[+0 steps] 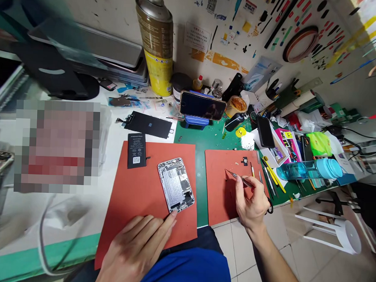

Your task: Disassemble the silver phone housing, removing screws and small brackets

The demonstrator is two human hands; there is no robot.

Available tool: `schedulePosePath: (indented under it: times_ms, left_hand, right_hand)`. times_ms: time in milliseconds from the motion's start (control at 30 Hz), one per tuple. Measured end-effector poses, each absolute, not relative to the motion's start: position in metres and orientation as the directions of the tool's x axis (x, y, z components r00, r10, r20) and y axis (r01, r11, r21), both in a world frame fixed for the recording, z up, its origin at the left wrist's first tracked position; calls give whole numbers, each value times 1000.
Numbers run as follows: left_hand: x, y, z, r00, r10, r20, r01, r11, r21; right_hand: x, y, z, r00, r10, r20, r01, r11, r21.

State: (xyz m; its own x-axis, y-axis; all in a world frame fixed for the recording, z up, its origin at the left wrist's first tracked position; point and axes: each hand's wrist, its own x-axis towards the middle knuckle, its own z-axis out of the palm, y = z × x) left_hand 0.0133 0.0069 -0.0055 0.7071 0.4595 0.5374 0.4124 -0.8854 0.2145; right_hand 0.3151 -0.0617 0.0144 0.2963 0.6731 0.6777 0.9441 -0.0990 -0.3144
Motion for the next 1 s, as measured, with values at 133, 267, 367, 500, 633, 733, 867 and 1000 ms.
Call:
schedulePosePath:
  times_ms: [133, 267, 367, 500, 633, 733, 867, 1000]
  left_hand:
    - [14, 4, 1, 634, 533, 560, 398, -846, 354]
    - [14, -4, 5, 546, 691, 473, 420, -715, 559]
    - [14, -7, 6, 479, 816, 323, 435, -541, 720]
    - [13, -7, 9, 488, 835, 254, 421, -480, 770]
    - [13, -5, 12, 492, 822, 287, 393, -504, 769]
    - [13, -5, 14, 502, 817, 285, 388, -507, 770]
    - [12, -4, 16, 517, 805, 290, 370, -515, 773]
    - [12, -3, 16, 535, 797, 279, 366, -517, 774]
  right_hand:
    - [296, -69, 29, 401, 648, 648, 885, -90, -457]
    - [258, -79, 47, 622, 738, 264, 469, -81, -879]
    - [237, -82, 50, 611, 791, 4, 191, -142, -971]
    - [225, -77, 44, 573, 807, -139, 53, -206, -977]
    - [223, -72, 42, 559, 815, -150, 48, -213, -976]
    - [222, -71, 43, 550, 823, -140, 60, -207, -977]
    - [223, -71, 45, 524, 844, -115, 87, -187, -979]
    - [225, -73, 45, 483, 872, -77, 123, -155, -980]
